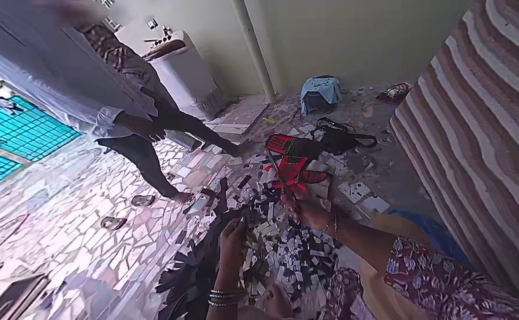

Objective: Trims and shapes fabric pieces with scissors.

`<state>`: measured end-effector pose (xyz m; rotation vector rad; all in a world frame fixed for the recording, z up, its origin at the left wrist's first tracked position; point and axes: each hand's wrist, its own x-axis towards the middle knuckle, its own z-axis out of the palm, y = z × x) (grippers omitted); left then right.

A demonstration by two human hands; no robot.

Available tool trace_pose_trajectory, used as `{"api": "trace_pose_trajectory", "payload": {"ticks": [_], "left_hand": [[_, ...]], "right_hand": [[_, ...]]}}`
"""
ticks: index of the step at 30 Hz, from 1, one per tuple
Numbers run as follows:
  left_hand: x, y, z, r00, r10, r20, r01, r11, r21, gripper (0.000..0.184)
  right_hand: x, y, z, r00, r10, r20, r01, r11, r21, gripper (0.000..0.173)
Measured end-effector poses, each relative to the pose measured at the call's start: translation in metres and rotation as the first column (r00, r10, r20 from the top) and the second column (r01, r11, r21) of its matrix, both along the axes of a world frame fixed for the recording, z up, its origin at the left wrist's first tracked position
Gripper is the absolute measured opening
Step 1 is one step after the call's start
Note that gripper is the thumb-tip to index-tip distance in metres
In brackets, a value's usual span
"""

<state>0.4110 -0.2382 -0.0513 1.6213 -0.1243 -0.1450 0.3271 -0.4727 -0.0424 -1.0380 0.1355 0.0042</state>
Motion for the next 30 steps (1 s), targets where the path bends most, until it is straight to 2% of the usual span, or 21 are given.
{"api": "trace_pose_trajectory", "payload": {"ticks": [4, 8, 10, 14, 19, 21, 30], "left_hand": [[0.022, -0.004, 0.027, 0.995, 0.009, 0.095, -0.006, 1.0, -0.031, 0.017], [0.038, 0.008, 0.024, 0.996, 0.036, 0.087, -0.034, 0.999, -0.027, 0.017], [0.044, 0.02, 0.012, 0.996, 0.079, 0.048, -0.078, 0.997, -0.015, 0.017], [0.054, 0.034, 0.0, 0.989, 0.145, -0.013, -0.145, 0.989, 0.006, 0.02], [0.06, 0.039, -0.005, 0.99, 0.139, -0.039, -0.139, 0.99, -0.001, 0.022], [0.06, 0.036, -0.007, 0.99, 0.118, -0.071, -0.118, 0.993, 0.011, 0.02], [0.057, 0.017, -0.011, 0.992, 0.083, -0.093, -0.078, 0.995, 0.06, 0.017]], "right_hand": [[-0.002, 0.002, -0.004, 0.981, 0.135, 0.137, -0.104, 0.972, -0.212, 0.018], [-0.006, 0.001, -0.007, 0.963, 0.259, 0.08, -0.219, 0.916, -0.338, 0.025], [-0.008, 0.005, -0.012, 0.949, 0.315, -0.009, -0.3, 0.896, -0.326, 0.025], [-0.021, 0.005, -0.024, 0.891, 0.422, -0.17, -0.454, 0.837, -0.305, 0.036], [-0.038, -0.008, -0.051, 0.796, 0.583, -0.165, -0.598, 0.714, -0.363, 0.073], [-0.045, -0.012, -0.06, 0.768, 0.619, -0.164, -0.63, 0.683, -0.37, 0.081], [-0.044, -0.015, -0.064, 0.755, 0.643, -0.126, -0.628, 0.655, -0.42, 0.08]]}}
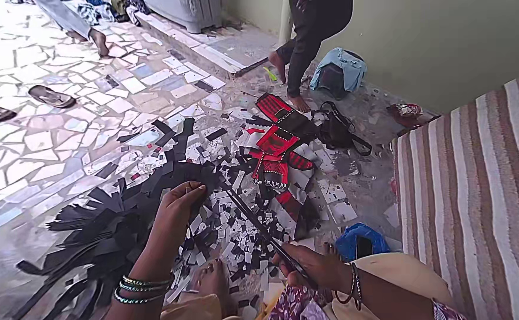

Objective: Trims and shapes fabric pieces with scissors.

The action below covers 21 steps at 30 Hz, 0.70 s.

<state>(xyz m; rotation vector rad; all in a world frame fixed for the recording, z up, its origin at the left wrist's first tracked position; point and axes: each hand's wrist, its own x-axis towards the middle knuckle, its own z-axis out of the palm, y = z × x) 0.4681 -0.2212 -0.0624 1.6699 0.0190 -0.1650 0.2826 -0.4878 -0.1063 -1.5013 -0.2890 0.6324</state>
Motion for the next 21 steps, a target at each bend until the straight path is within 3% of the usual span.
{"api": "trace_pose_trajectory", "payload": {"ticks": [7, 14, 21], "left_hand": [[-0.002, -0.001, -0.004, 1.0, -0.03, -0.002, 0.03, 0.999, -0.026, 0.017], [-0.004, 0.01, -0.005, 1.0, 0.005, -0.008, -0.005, 1.0, -0.007, 0.015], [-0.004, 0.007, -0.001, 0.996, -0.078, -0.049, 0.079, 0.996, 0.03, 0.02]], "right_hand": [[0.006, -0.001, 0.006, 0.994, 0.022, 0.106, -0.013, 0.996, -0.084, 0.075], [0.008, 0.006, 0.004, 0.994, 0.08, 0.078, -0.067, 0.985, -0.158, 0.067], [0.01, 0.005, 0.005, 0.99, 0.086, 0.113, -0.068, 0.986, -0.151, 0.082]]}}
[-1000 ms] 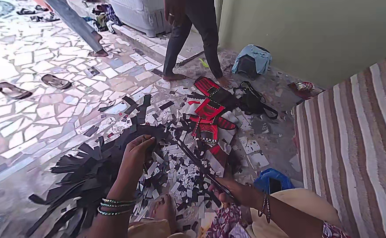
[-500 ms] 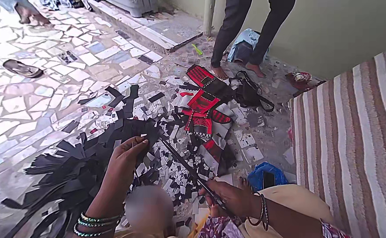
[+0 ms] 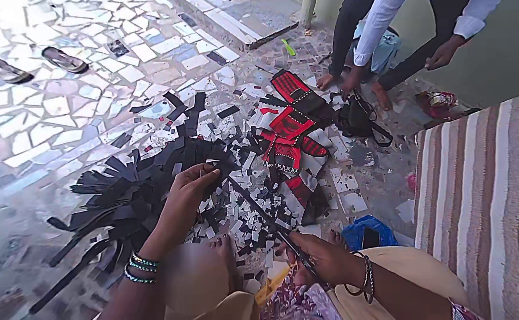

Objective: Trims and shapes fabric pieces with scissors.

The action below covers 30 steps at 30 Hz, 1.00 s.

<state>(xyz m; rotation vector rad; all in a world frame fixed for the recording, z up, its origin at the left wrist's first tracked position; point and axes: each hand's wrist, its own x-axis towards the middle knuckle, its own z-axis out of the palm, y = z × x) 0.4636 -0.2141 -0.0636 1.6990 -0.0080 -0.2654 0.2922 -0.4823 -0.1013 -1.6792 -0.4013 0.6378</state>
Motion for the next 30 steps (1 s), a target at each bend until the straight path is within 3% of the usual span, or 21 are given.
{"api": "trace_pose_trajectory", "payload": {"ticks": [9, 14, 19, 30], "left_hand": [[-0.002, -0.001, 0.004, 0.985, -0.159, -0.067, 0.161, 0.987, 0.026, 0.016], [-0.005, -0.01, 0.005, 0.969, -0.196, -0.15, 0.208, 0.976, 0.067, 0.02], [-0.008, -0.015, -0.012, 0.968, -0.225, -0.114, 0.229, 0.973, 0.026, 0.015], [-0.008, -0.017, -0.017, 0.96, -0.253, -0.117, 0.257, 0.966, 0.019, 0.014]], "right_hand": [[-0.003, -0.001, -0.006, 0.998, -0.034, -0.054, 0.035, 0.999, 0.025, 0.088], [0.0, 0.002, -0.004, 0.997, -0.021, -0.075, 0.018, 0.999, -0.039, 0.077], [0.002, 0.004, -0.008, 0.999, -0.029, -0.035, 0.027, 0.997, -0.076, 0.067], [0.0, 0.005, -0.011, 0.998, -0.046, -0.047, 0.044, 0.998, -0.05, 0.066]]}}
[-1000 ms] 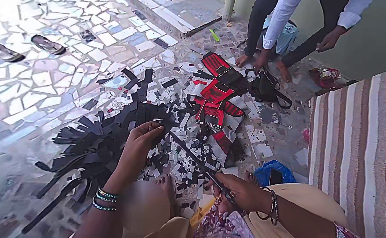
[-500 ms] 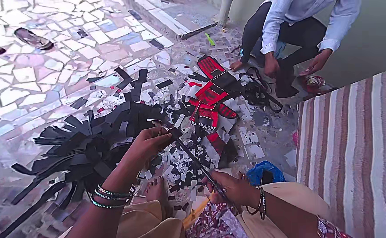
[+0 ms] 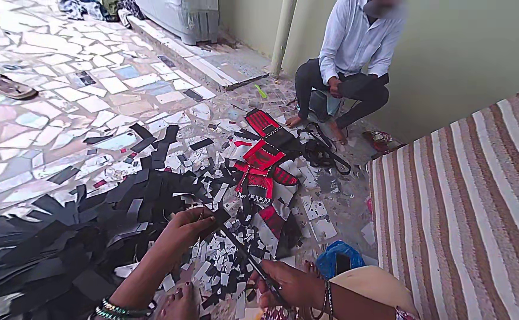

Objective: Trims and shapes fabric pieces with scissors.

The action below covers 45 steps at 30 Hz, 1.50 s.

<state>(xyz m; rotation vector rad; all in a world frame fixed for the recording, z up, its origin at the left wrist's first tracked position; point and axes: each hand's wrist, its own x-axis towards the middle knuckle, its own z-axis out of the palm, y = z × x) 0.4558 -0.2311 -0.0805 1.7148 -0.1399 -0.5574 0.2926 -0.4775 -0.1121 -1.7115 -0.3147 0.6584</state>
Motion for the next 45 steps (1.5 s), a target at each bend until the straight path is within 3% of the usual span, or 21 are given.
{"api": "trace_pose_trajectory", "payload": {"ticks": [5, 14, 28, 45], "left_hand": [[0.0, -0.002, 0.002, 1.0, -0.021, -0.014, 0.022, 0.999, 0.029, 0.014], [0.0, 0.001, 0.003, 0.996, -0.081, -0.025, 0.083, 0.992, 0.094, 0.016], [-0.006, 0.001, 0.021, 0.985, -0.155, -0.074, 0.161, 0.985, 0.069, 0.017], [0.002, -0.002, 0.025, 0.98, -0.185, -0.075, 0.192, 0.977, 0.093, 0.017]], "right_hand": [[0.003, 0.002, -0.002, 0.999, -0.033, 0.037, 0.032, 0.999, 0.036, 0.072], [0.005, 0.009, -0.005, 0.994, -0.104, -0.031, 0.107, 0.991, 0.077, 0.057], [-0.002, 0.01, -0.006, 0.984, -0.166, -0.059, 0.175, 0.958, 0.226, 0.066], [-0.004, 0.009, -0.004, 0.987, -0.153, -0.042, 0.158, 0.972, 0.171, 0.073]]}}
